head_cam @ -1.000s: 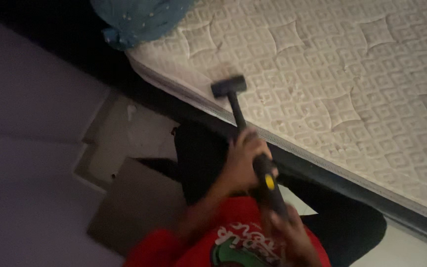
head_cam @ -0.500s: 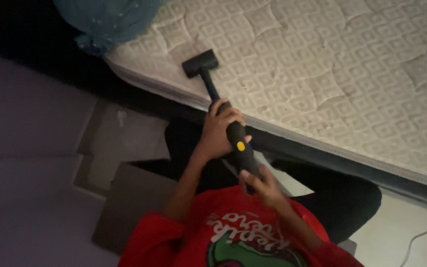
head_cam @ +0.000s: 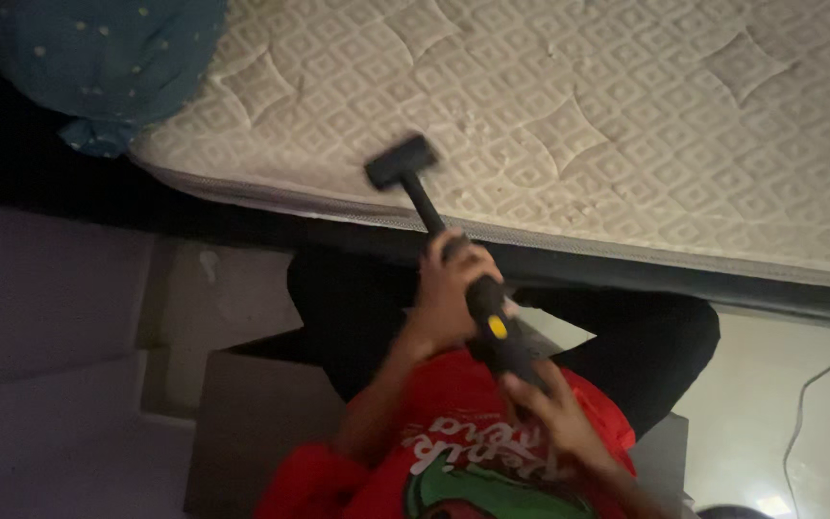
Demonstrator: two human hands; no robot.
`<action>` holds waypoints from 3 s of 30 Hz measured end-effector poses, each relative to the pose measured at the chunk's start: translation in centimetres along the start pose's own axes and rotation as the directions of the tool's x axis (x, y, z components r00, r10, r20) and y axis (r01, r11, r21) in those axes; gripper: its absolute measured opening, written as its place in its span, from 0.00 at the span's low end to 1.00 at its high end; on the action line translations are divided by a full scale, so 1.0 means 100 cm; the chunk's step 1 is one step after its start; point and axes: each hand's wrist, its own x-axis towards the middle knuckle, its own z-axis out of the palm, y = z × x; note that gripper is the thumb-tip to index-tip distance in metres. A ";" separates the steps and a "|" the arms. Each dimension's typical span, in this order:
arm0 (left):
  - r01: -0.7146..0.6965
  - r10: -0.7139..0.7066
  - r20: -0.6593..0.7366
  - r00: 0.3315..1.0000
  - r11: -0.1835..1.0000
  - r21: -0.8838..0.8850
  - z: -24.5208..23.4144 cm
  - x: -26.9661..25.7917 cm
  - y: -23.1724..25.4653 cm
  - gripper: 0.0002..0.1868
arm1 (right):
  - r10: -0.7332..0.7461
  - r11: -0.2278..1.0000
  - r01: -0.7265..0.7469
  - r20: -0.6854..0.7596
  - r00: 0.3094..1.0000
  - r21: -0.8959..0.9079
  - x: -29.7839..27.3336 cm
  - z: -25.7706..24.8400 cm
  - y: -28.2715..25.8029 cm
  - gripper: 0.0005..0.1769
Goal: The person cleans a mattress by moving a handheld vacuum cleaner attachment across the surface.
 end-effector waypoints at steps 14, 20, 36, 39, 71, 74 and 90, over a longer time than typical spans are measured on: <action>-0.004 -0.005 -0.053 0.999 0.987 -0.161 0.020 -0.015 0.035 0.24 | 0.129 0.958 -0.104 -0.078 0.989 0.269 -0.048 -0.013 0.002 0.23; 0.030 -0.022 0.064 0.998 0.990 -0.139 0.023 -0.004 0.026 0.26 | -0.476 0.856 0.385 0.233 0.848 0.345 -0.037 -0.012 -0.003 0.30; 0.000 -0.199 -0.401 0.894 0.896 -0.445 0.013 -0.010 -0.006 0.40 | -0.517 0.831 0.492 0.033 0.855 0.258 0.019 0.073 -0.048 0.25; 0.096 -0.342 -0.185 0.921 0.660 -0.745 -0.001 -0.058 0.042 0.39 | -0.364 0.900 0.340 0.039 0.931 0.274 -0.020 0.047 -0.035 0.23; 0.200 -0.209 0.058 0.976 0.769 -0.607 -0.016 -0.081 0.027 0.39 | -0.455 0.866 0.374 0.215 0.864 0.332 0.017 0.054 -0.072 0.34; 0.133 -0.155 -0.004 0.988 0.861 -0.491 -0.014 -0.053 0.015 0.38 | -0.411 0.878 0.329 0.195 0.891 0.348 0.024 0.064 -0.097 0.39; 0.532 -0.592 -0.009 0.806 0.732 -0.426 -0.051 -0.074 0.030 0.24 | -0.757 0.602 0.778 0.182 0.627 -0.177 0.014 0.021 -0.137 0.15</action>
